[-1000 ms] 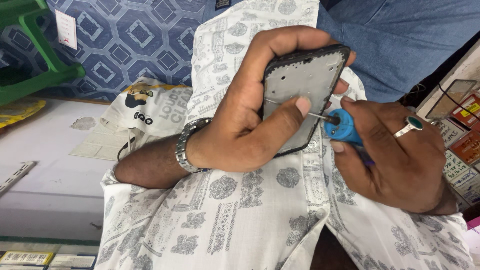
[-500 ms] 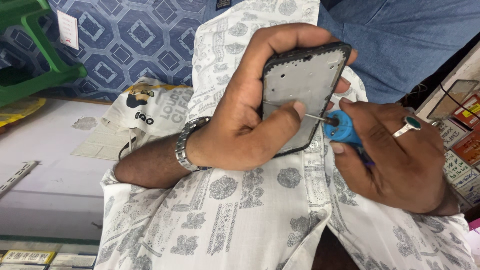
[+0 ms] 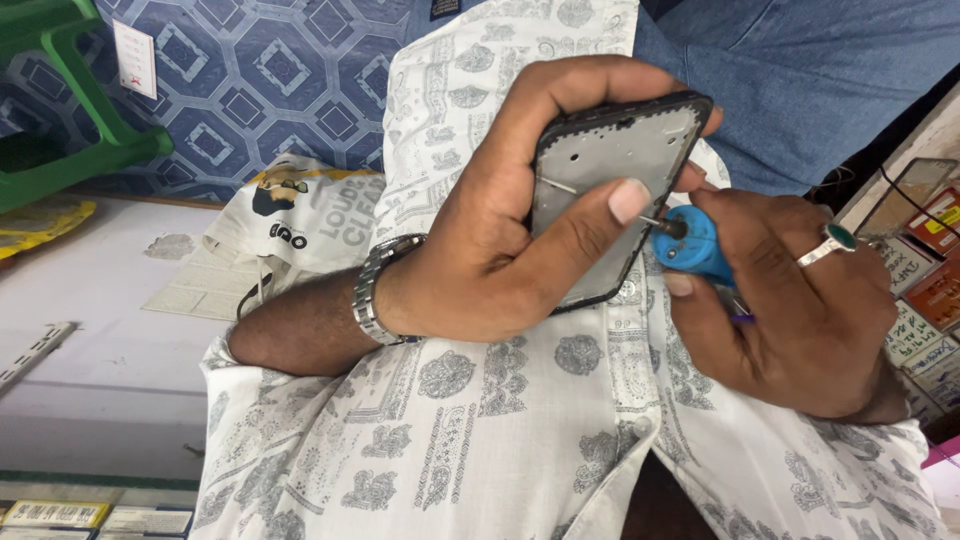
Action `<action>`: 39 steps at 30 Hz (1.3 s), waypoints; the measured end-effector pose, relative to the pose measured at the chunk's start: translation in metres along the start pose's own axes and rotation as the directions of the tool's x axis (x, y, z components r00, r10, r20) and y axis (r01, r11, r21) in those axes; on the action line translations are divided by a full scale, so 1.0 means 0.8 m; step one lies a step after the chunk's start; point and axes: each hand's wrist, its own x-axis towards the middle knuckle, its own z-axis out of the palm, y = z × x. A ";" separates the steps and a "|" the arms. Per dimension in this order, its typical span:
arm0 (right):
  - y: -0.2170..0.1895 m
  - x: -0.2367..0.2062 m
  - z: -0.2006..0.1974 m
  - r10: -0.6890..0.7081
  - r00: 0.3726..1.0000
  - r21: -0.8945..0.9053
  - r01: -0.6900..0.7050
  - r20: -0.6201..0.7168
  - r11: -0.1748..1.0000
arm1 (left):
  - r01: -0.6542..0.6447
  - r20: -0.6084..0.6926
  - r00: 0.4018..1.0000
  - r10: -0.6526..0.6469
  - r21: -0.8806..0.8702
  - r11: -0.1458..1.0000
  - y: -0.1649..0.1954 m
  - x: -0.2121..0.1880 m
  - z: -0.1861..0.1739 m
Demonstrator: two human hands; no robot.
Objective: The person repairs a disassembled smartphone, using a screwdriver to unscrew components from the phone body, then uses a blue electric screwdriver to remove screws from the phone's back cover while seated on the floor.
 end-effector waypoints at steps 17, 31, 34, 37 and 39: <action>0.000 0.005 -0.009 0.017 0.999 -0.030 -0.017 0.027 0.999 | 0.001 0.013 1.000 -0.002 0.059 0.998 0.007 0.000 -0.004; 0.001 0.008 -0.012 -0.008 0.998 -0.054 0.011 0.057 0.999 | -0.046 0.019 0.999 0.047 -0.032 0.998 -0.002 0.002 -0.007; 0.001 0.006 -0.012 -0.003 0.998 -0.076 0.008 0.069 0.997 | 0.003 0.012 1.000 -0.002 -0.074 0.997 0.001 0.004 -0.006; 0.002 0.005 -0.012 0.000 0.997 -0.075 0.005 0.071 0.997 | 0.049 -0.001 0.999 -0.049 -0.072 0.996 0.005 0.004 -0.004; 0.002 0.004 -0.011 0.002 0.998 -0.072 0.003 0.067 0.997 | 0.035 -0.002 0.999 -0.036 -0.045 0.998 0.005 0.004 -0.005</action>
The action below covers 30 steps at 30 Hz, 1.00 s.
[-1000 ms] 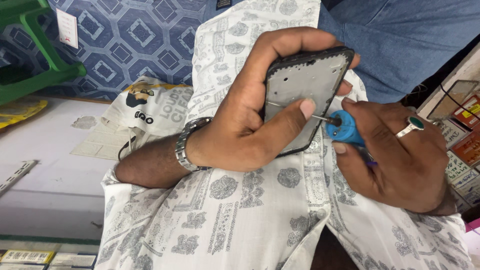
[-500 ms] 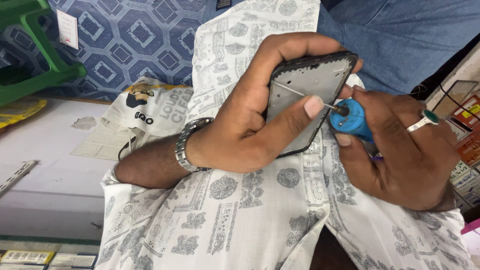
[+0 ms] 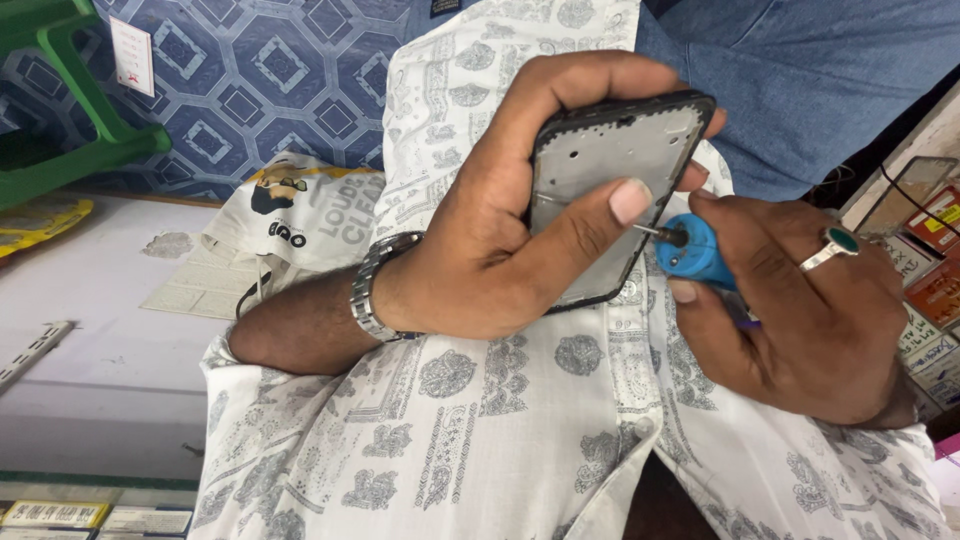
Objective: The person repairs a disassembled smartphone, using a screwdriver to unscrew components from the phone body, then uses a blue electric screwdriver to remove screws from the phone's back cover while seated on the floor.
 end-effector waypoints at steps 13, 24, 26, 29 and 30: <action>0.003 0.001 0.003 -0.040 0.999 -0.012 0.040 -0.019 0.999 | -0.096 0.029 0.995 0.094 0.072 0.993 -0.013 -0.006 -0.002; -0.001 -0.005 0.007 0.004 1.000 0.008 -0.004 0.028 1.000 | -0.040 0.036 0.999 0.040 -0.020 0.999 -0.011 -0.009 -0.004; -0.001 -0.005 0.007 0.008 1.000 0.019 -0.008 0.025 1.000 | -0.047 0.039 0.998 0.047 -0.015 0.999 -0.010 -0.009 -0.005; -0.002 -0.005 0.007 0.013 1.000 0.022 -0.014 0.026 1.000 | -0.034 0.043 0.998 0.036 -0.035 0.999 -0.007 -0.009 -0.006; -0.003 -0.005 0.007 0.018 0.999 0.018 -0.019 0.029 1.000 | -0.014 0.042 0.999 0.016 -0.054 0.998 -0.006 -0.009 -0.007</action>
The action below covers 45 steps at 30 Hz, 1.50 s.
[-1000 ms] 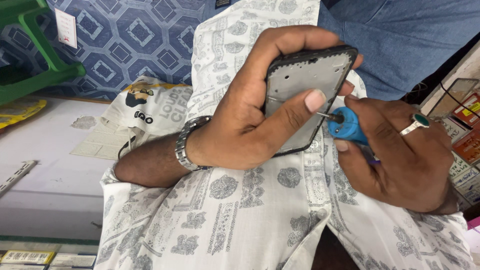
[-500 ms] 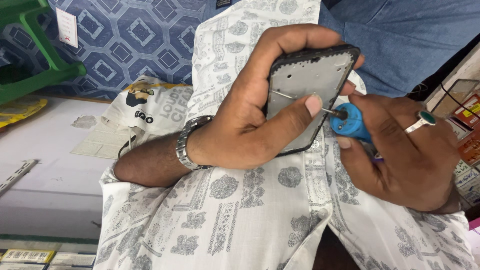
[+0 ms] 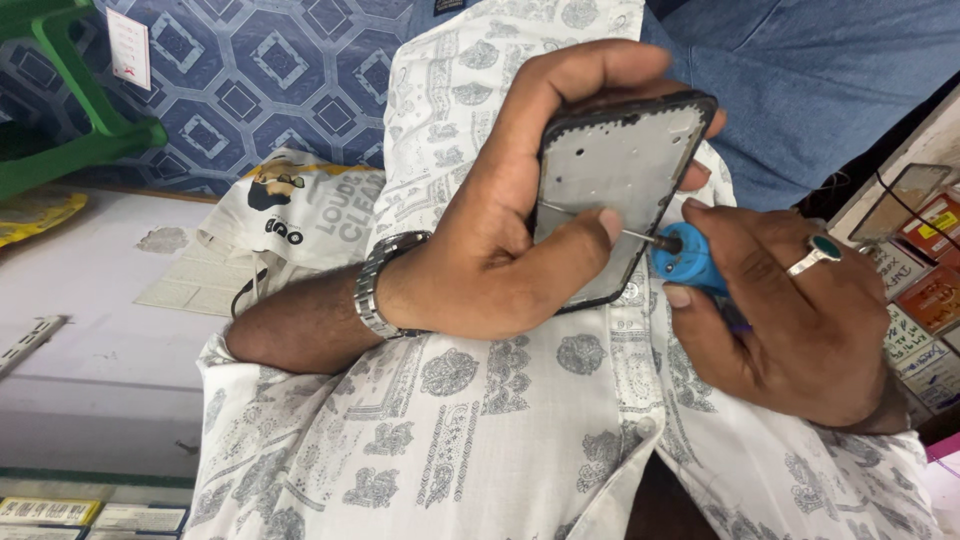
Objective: The person repairs a disassembled smartphone, using a screwdriver to unscrew components from the phone body, then uses a blue electric screwdriver to remove screws from the phone's back cover while seated on the floor.
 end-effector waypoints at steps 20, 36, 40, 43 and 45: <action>-0.004 0.006 0.001 0.026 1.000 0.024 -0.026 -0.016 0.999 | 0.003 -0.043 0.999 -0.010 -0.163 0.987 -0.014 -0.001 0.006; -0.006 -0.006 0.012 0.140 0.990 0.080 -0.139 -0.010 0.987 | 0.032 -0.053 0.998 -0.042 -0.177 0.984 -0.011 -0.001 0.007; -0.013 -0.003 0.009 0.186 0.980 0.192 -0.169 -0.069 0.967 | -0.034 -0.112 0.994 0.022 -0.108 0.994 -0.003 0.003 0.012; -0.013 0.001 0.002 0.252 0.964 0.284 -0.218 -0.089 0.934 | -0.107 -0.128 0.985 0.113 0.054 0.993 0.007 0.009 0.012; -0.011 0.003 -0.004 0.274 0.957 0.316 -0.231 -0.097 0.920 | -0.148 -0.132 0.976 0.172 0.172 0.974 0.011 0.015 0.013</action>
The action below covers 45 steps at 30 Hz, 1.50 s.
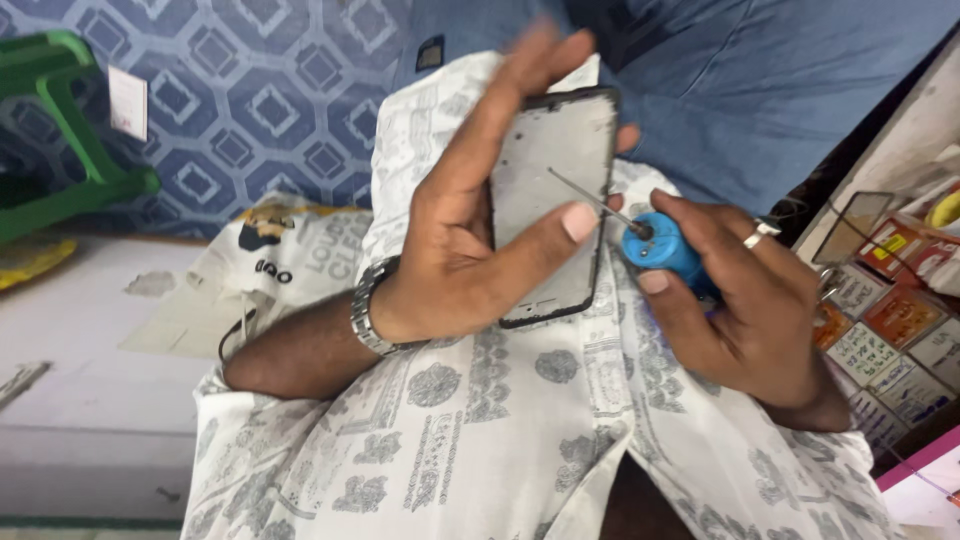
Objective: The person repairs a disassembled smartphone, using a screwdriver to unscrew components from the phone body, then uses a blue electric screwdriver to remove screws from the phone's back cover while seated on the floor.
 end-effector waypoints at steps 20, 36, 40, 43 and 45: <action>0.002 -0.009 -0.028 -0.013 0.997 0.070 0.018 -0.073 0.997 | -0.118 -0.158 0.984 0.082 -0.234 0.965 0.047 0.044 -0.003; 0.002 0.007 -0.040 0.004 0.997 0.208 0.013 -0.082 0.978 | -0.053 -0.074 0.995 0.070 0.201 0.978 0.059 0.064 0.026; 0.018 0.010 -0.044 0.064 0.993 0.456 -0.014 -0.094 0.890 | 0.064 -0.182 0.978 -0.106 -0.223 0.973 0.066 0.081 0.034; 0.032 0.017 -0.036 0.181 0.983 0.634 -0.134 -0.010 0.762 | 0.074 -0.150 0.980 -0.128 -0.319 0.945 0.064 0.087 0.040; 0.040 0.022 -0.027 0.270 0.961 0.766 -0.219 0.062 0.604 | 0.093 -0.135 0.979 -0.155 -0.385 0.918 0.057 0.090 0.050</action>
